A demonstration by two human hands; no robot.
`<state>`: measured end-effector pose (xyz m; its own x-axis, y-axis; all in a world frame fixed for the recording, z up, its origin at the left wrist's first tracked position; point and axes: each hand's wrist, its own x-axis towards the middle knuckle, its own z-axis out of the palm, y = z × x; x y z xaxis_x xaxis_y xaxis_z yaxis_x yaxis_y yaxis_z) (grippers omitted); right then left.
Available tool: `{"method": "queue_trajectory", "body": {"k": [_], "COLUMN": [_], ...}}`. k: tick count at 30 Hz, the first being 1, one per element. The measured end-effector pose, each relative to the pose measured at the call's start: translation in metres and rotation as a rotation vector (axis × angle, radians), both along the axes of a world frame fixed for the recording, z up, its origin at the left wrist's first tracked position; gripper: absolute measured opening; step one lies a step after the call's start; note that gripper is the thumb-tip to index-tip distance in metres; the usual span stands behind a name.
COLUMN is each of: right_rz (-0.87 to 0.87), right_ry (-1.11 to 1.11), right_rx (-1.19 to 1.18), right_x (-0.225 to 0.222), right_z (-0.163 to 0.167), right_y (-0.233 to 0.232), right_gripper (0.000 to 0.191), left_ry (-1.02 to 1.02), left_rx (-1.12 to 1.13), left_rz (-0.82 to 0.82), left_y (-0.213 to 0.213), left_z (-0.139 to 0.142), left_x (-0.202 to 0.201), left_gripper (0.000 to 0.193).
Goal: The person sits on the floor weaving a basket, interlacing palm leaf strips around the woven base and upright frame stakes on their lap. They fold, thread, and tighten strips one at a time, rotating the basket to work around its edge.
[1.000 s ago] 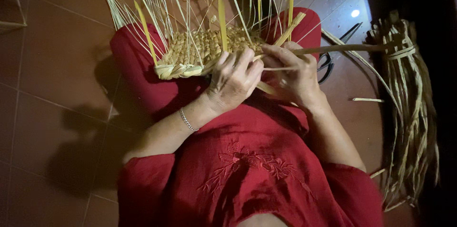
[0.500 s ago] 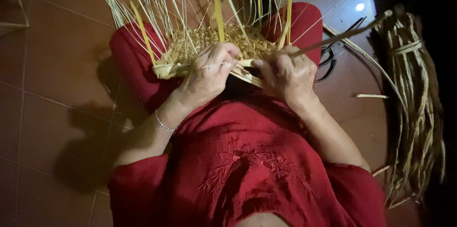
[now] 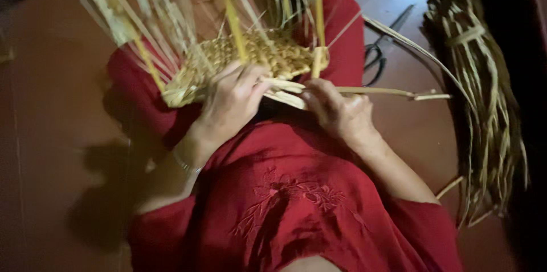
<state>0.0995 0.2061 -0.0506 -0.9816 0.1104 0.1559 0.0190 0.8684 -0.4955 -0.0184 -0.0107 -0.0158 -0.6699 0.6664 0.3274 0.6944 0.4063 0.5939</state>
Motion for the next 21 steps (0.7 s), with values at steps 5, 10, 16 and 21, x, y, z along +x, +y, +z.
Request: {"method": "queue_trajectory", "body": {"k": [5,10,16,21], "right_rz": [0.058,0.099,0.112,0.071], "right_ry": [0.044,0.009,0.019,-0.416], "right_rx": [-0.168,-0.162,-0.091,-0.702], "right_x": [0.002,0.002,0.016,0.007], "right_z": [0.007,0.024,0.018,-0.022], "right_y": [-0.012,-0.007,0.011,0.088], "right_gripper": [0.023,0.017,0.017,0.035], "left_ry": [-0.030,-0.091,-0.147,-0.543], "left_rx": [-0.067,-0.197,-0.163,-0.265], "left_rz": [-0.072,-0.070,-0.142,-0.140], "left_y": [-0.011,-0.009,-0.004,0.013], "left_z": [0.018,0.024,0.015,0.007], "left_x": [-0.011,-0.020,-0.039,-0.067], "left_gripper": [0.005,0.004,0.008,0.017]}}
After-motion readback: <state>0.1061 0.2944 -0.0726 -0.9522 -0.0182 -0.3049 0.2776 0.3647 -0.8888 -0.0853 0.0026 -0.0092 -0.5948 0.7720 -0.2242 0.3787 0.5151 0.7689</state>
